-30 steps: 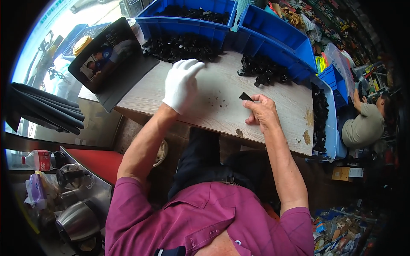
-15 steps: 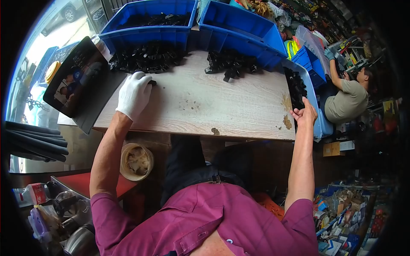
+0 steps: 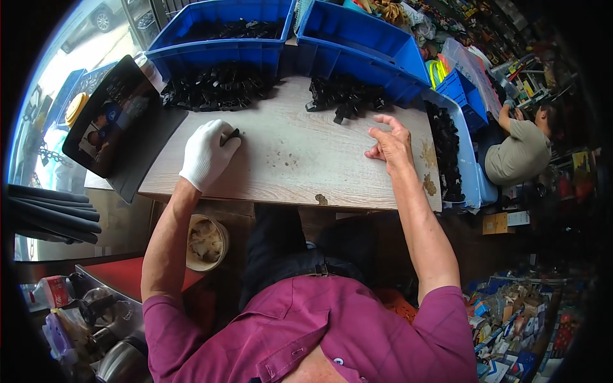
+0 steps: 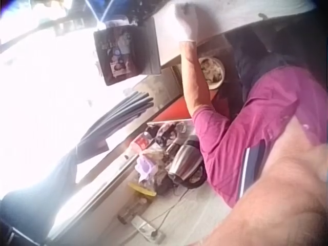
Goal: Sorting and inspecting small black plastic components at a workshop bench.
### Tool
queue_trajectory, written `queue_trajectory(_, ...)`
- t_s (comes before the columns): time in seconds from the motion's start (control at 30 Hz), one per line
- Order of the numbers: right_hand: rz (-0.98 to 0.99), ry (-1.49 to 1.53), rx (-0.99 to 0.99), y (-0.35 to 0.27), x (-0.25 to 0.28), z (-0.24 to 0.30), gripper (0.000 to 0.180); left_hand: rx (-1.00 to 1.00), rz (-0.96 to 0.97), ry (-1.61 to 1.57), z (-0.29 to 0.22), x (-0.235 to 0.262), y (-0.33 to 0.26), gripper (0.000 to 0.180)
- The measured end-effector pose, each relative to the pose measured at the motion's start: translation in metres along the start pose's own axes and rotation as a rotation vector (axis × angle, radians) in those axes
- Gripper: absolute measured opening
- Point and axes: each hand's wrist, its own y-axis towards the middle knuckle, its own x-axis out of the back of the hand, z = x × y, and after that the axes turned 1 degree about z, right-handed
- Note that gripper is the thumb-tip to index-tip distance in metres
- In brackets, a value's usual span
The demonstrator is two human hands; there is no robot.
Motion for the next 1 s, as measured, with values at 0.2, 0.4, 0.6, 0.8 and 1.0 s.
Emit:
queue_trajectory(0.2,0.105,-0.254,0.040,0.017,-0.045,0.017,0.052,-0.142,-0.032,0.035,-0.042,-0.017,-0.022,0.015)
queue_trajectory(0.4,0.151,-0.517,0.070,0.032,-0.058,0.017,0.046,-0.238,0.004,0.016,-0.061,-0.032,-0.021,0.012)
queue_trajectory(0.6,0.127,-0.583,0.036,0.034,-0.060,0.008,0.039,-0.296,0.055,0.073,-0.073,-0.035,-0.019,0.023)
queue_trajectory(0.8,0.152,-0.441,-0.107,0.011,-0.063,0.018,0.035,-0.206,0.042,0.003,-0.071,-0.034,-0.022,0.025)
queue_trajectory(1.0,0.151,-0.349,-0.038,0.000,-0.069,0.018,0.040,-0.188,-0.020,-0.093,-0.065,-0.040,-0.021,0.024)
